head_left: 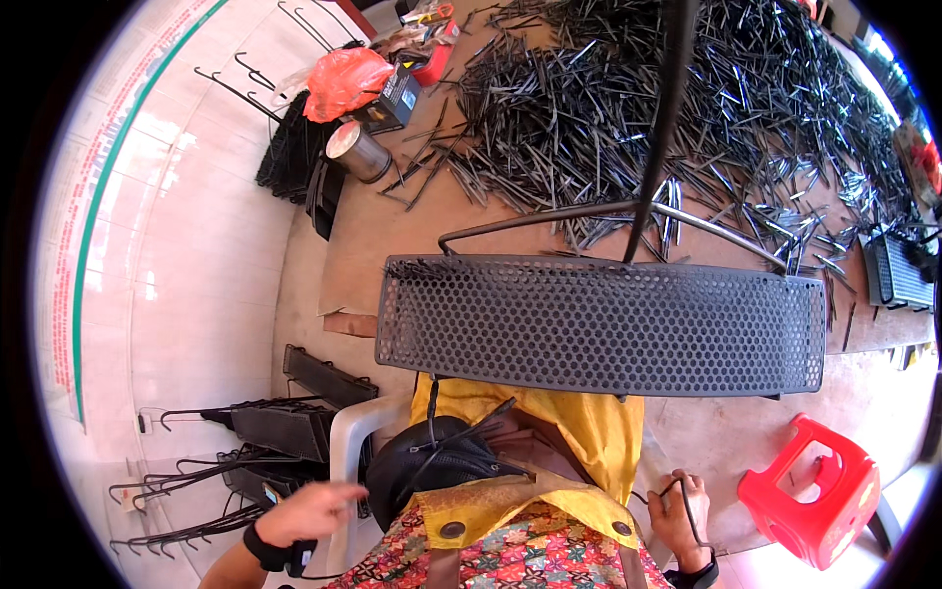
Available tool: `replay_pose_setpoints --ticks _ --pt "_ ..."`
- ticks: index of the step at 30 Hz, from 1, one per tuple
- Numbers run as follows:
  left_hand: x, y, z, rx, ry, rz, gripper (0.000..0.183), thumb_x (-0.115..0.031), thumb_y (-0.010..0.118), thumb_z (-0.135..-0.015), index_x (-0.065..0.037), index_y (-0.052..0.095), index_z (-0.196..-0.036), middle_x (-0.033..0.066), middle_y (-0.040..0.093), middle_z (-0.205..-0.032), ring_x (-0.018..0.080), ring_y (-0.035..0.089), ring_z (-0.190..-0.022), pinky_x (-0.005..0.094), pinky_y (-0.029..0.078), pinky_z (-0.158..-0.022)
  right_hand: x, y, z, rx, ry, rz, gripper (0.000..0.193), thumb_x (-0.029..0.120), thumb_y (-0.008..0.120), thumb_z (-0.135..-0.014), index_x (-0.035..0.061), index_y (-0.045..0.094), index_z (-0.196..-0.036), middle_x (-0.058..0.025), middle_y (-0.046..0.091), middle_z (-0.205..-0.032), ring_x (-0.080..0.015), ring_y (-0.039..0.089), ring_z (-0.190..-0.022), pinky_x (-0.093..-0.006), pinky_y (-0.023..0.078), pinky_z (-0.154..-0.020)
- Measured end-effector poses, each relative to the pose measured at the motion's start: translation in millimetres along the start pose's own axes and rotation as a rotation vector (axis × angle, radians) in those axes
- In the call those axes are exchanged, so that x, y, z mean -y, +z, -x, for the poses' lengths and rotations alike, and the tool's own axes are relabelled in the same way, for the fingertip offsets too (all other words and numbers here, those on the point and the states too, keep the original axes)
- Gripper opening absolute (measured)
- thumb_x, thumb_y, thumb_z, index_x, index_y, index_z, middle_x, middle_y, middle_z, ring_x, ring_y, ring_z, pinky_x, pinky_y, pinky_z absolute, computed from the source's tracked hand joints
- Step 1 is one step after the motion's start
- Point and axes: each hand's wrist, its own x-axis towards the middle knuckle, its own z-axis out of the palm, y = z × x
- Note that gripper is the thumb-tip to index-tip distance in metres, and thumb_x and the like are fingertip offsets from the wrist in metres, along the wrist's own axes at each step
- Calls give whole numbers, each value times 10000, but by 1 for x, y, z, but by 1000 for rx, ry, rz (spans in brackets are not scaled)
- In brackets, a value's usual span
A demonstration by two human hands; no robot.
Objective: The person picks up small metal rods and inserts them into individual holes on a perforated metal grate, repeating the process with multiple rods.
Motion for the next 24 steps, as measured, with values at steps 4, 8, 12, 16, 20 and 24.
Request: replay_pose_setpoints --ticks 4,8,12,16,20,24 --pt "-13 46 14 418 -326 157 444 -170 503 -857 4 438 -1261 210 558 -1153 313 541 -1064 353 424 -897 -6 2 4 -30 -41 -26 230 135 649 -666 -17 578 -823 -213 575 -878 -407 530 -818 -469 454 -679" --pt "-88 53 20 508 -423 218 412 -179 467 -897 5 435 -1264 177 550 -1182 255 539 -1068 332 414 -891 -9 2 6 -28 -58 -46 226 111 641 -677 -27 582 -846 -213 569 -882 -409 522 -819 -472 447 -667" --pt "-114 68 18 507 -440 254 394 -173 469 -892 4 447 -1244 170 555 -1146 246 542 -1031 326 419 -863 -9 -4 2 -14 -87 -114 189 84 636 -695 -25 575 -837 -212 562 -874 -403 514 -785 -468 428 -654" --pt "-122 75 8 481 -446 263 376 -166 470 -887 3 460 -1223 162 560 -1110 236 546 -995 321 424 -834 -14 2 4 -37 -111 -107 201 77 638 -685 -11 569 -851 -196 557 -886 -392 511 -792 -457 426 -664" --pt "-121 79 -12 427 -449 265 359 -159 472 -882 2 472 -1202 155 565 -1073 227 550 -959 315 429 -805 -20 5 7 -42 -115 -144 207 86 641 -681 0 558 -850 -177 550 -906 -386 510 -798 -452 424 -666" --pt "-115 82 -35 330 -438 277 342 -153 473 -877 1 484 -1182 147 570 -1037 217 553 -922 309 434 -777 -18 6 8 -56 -43 -182 223 59 664 -649 14 559 -840 -175 554 -927 -391 512 -820 -451 430 -661"
